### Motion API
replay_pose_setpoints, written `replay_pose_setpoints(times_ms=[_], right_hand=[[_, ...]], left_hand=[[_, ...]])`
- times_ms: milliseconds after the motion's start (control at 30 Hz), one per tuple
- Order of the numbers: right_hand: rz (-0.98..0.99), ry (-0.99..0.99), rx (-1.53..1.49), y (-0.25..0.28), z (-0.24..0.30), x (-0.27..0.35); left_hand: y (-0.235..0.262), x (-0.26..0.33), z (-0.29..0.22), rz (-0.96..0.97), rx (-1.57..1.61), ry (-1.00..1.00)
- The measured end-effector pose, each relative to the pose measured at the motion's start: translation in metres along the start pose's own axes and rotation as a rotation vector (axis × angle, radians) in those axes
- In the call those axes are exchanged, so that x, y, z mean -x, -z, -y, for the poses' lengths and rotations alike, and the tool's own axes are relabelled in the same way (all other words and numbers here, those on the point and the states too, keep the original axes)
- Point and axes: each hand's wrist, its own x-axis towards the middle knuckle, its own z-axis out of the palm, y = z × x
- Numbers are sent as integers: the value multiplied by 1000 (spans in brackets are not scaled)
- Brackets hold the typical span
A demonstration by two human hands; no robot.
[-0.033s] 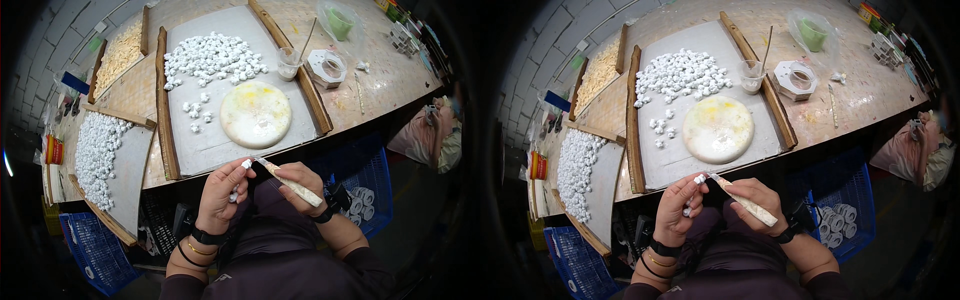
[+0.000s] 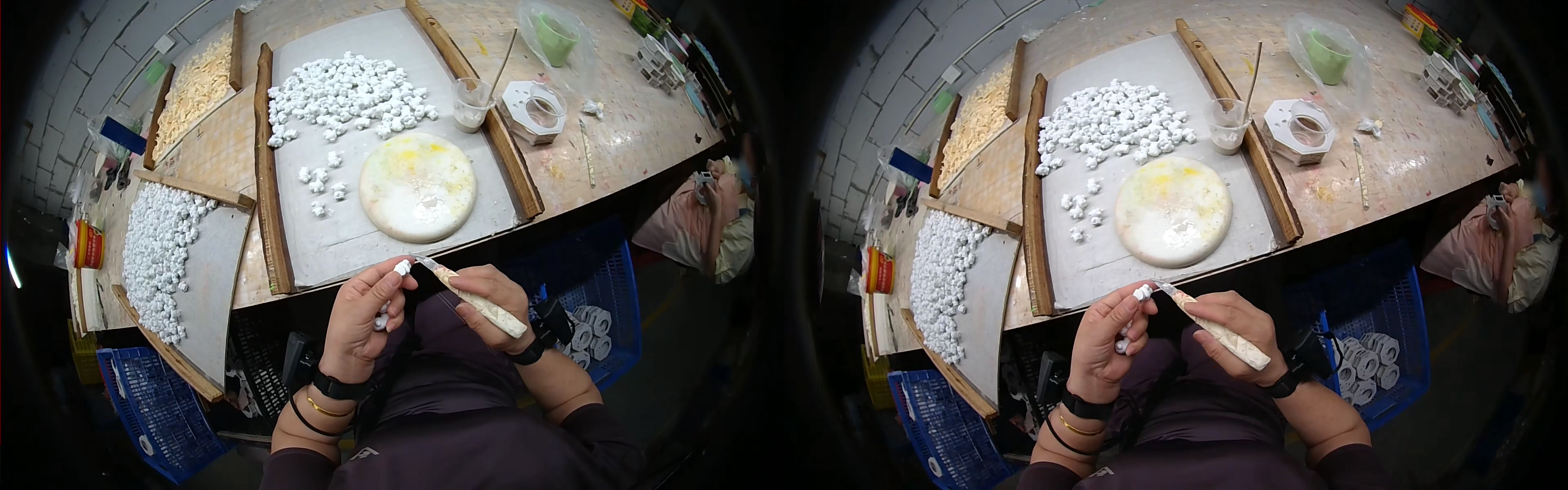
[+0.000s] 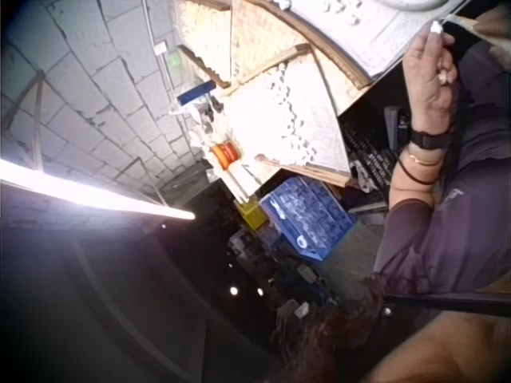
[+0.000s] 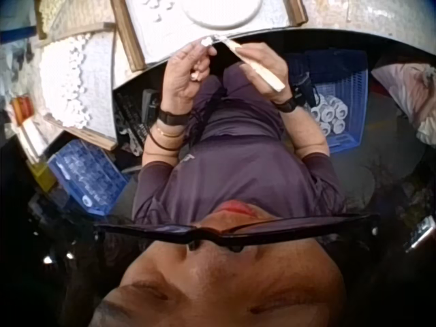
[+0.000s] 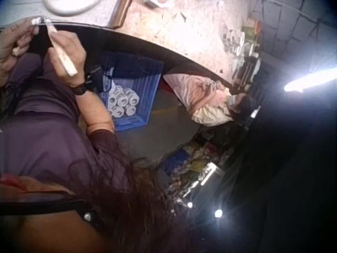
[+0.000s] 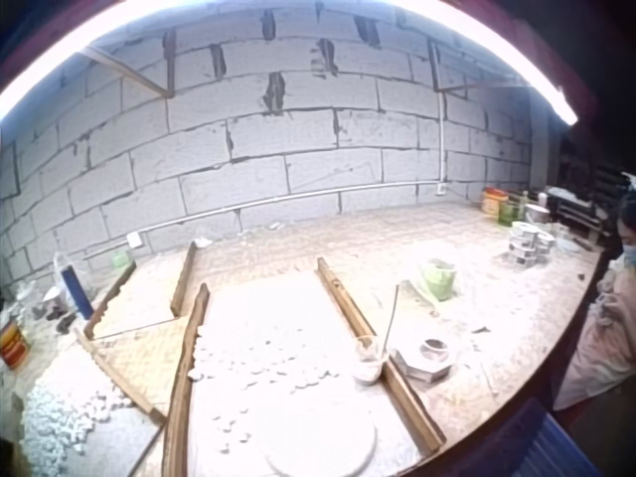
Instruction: Assembling small white floral-shaped components by applying adhesive with a stick.
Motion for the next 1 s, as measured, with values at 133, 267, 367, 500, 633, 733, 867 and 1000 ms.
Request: replay_pose_setpoints(times_ms=[133,267,367,500,633,733,867,1000], right_hand=[[-8,0,7,1,-1,0],[-7,-19,24,4,0,0],[-30,-31,4,6,-1,2],[-49,-58,1,10,0,3],[-52,-68,-13,12,-2,3],[-52,-79,-14,14,-5,4],[-58,-87,-6,15,-5,4],[-73,-93,15,21,-4,7]], left_hand=[[1,-1,0,-33,-17,-34],[11,-8,-9,-35,-92,-83],[20,-16,-33,-78,-204,-140],[44,-41,-82,-228,-415,-287],[73,-70,-135,-368,-778,-419],[78,-103,-156,-469,-1309,-512],[70,-137,-160,-448,-1830,-630],[71,-159,-155,-370,-1953,-598]])
